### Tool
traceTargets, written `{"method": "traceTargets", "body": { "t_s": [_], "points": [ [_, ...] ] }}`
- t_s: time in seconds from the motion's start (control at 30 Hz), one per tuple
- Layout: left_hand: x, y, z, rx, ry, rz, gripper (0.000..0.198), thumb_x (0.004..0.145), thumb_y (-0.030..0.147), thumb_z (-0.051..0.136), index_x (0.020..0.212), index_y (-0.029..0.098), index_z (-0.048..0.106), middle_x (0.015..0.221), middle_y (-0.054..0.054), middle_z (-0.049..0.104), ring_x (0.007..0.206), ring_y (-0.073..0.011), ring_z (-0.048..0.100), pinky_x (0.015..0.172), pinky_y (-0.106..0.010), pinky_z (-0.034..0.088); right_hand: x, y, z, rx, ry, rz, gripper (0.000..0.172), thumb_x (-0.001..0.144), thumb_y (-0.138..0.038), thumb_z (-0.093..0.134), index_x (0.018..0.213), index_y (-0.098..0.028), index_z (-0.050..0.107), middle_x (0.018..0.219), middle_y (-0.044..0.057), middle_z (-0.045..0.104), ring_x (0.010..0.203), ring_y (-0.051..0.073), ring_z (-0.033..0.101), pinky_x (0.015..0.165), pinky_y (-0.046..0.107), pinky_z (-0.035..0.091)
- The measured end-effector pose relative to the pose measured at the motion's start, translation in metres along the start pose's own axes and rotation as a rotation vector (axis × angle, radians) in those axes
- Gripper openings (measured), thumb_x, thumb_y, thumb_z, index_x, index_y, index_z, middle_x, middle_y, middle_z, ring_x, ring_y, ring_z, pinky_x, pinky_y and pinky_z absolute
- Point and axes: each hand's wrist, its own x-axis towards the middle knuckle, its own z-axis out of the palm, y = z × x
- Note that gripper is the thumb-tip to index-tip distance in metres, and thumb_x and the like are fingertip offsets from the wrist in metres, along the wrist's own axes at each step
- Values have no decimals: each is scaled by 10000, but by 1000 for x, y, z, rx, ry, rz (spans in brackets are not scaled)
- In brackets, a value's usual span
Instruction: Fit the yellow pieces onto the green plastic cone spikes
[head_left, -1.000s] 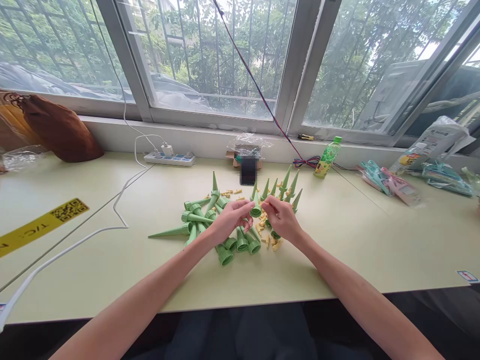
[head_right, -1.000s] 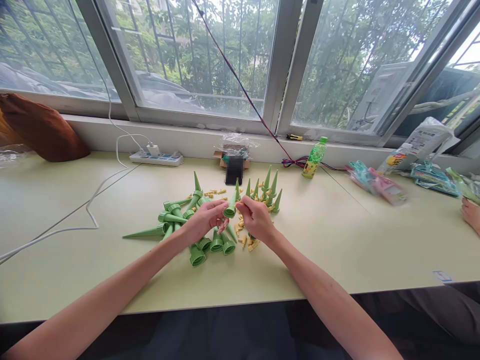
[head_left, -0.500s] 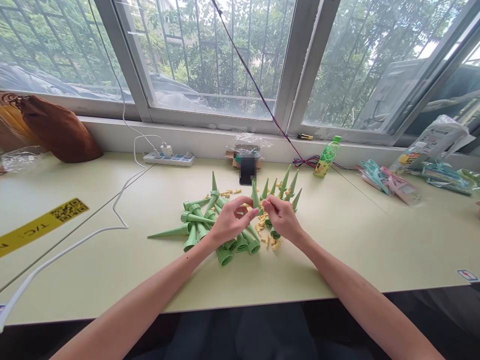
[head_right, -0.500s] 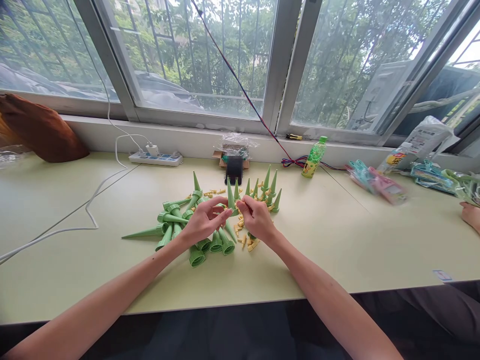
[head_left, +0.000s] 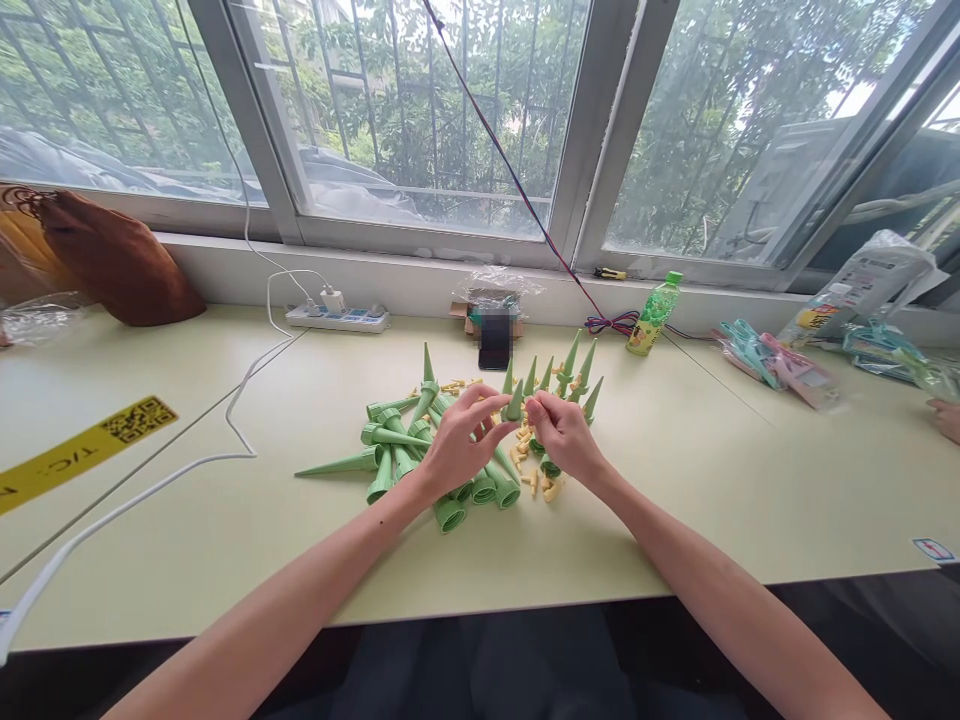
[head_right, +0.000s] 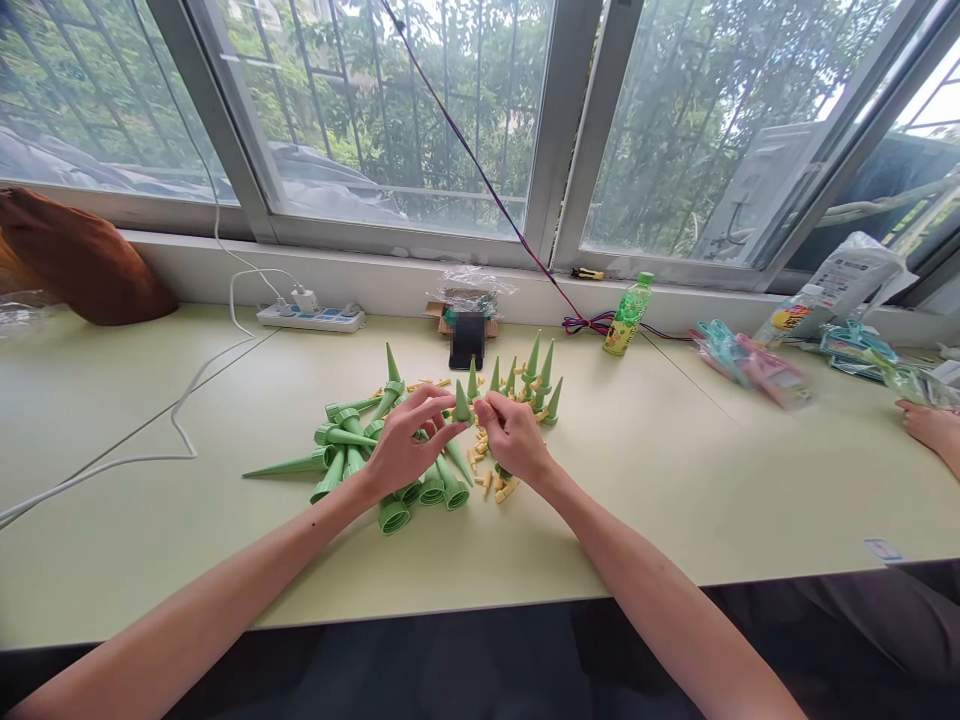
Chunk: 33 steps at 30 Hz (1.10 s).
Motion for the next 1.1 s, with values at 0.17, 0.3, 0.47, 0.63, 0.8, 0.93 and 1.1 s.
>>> {"method": "traceTargets", "body": {
  "t_s": [0.17, 0.3, 0.47, 0.63, 0.8, 0.93, 1.1],
  "points": [
    [3, 6, 0, 44, -7, -73, 217, 880, 317, 599, 1067, 207, 599, 992, -37, 541, 551, -30, 521, 476, -166, 474, 1, 1, 2, -2, 38, 12, 389, 960, -446, 410, 659, -203, 380, 553, -45, 354, 498, 94, 302, 477, 244, 247],
    [7, 14, -3, -75, -5, -315, 338, 893, 434, 549, 1145, 209, 556, 975, -44, 563, 556, -55, 548, 453, -176, 458, 2, 5, 2, 3, 114, 18, 378, 958, -464, 412, 683, -204, 390, 573, -43, 359, 509, 97, 315, 483, 243, 257],
    [11, 15, -5, -372, -78, -611, 557, 907, 603, 391, 741, 127, 629, 578, -9, 529, 387, -68, 464, 345, -190, 330, 1, 6, -1, -54, 125, -15, 350, 957, -457, 416, 713, -206, 419, 579, -45, 345, 516, 101, 309, 492, 245, 261],
    [13, 16, -7, -605, -227, -823, 640, 848, 682, 423, 692, 108, 659, 556, -35, 555, 389, -79, 463, 340, -199, 314, 1, -1, -2, -149, 53, -117, 347, 964, -409, 415, 687, -200, 416, 595, -39, 374, 540, 100, 310, 530, 241, 282],
    [13, 17, -8, -663, -272, -875, 555, 820, 643, 519, 693, 113, 626, 587, -32, 567, 428, -79, 471, 376, -196, 330, 1, -3, -1, -180, 20, -147, 329, 964, -370, 417, 683, -198, 421, 598, -38, 390, 542, 98, 310, 541, 237, 283],
    [11, 16, -7, -657, -279, -826, 527, 829, 617, 526, 665, 121, 587, 552, -24, 541, 445, -84, 474, 400, -193, 342, 0, -3, -1, -141, 4, -101, 331, 962, -386, 416, 688, -199, 411, 592, -40, 393, 534, 96, 320, 530, 237, 285],
    [7, 14, -6, -623, -285, -764, 499, 849, 595, 511, 670, 133, 567, 520, -7, 519, 432, -85, 462, 414, -199, 347, 0, -1, -1, -107, -1, -70, 347, 955, -410, 422, 678, -201, 404, 576, -43, 388, 517, 93, 317, 510, 236, 283]
  ]
}}
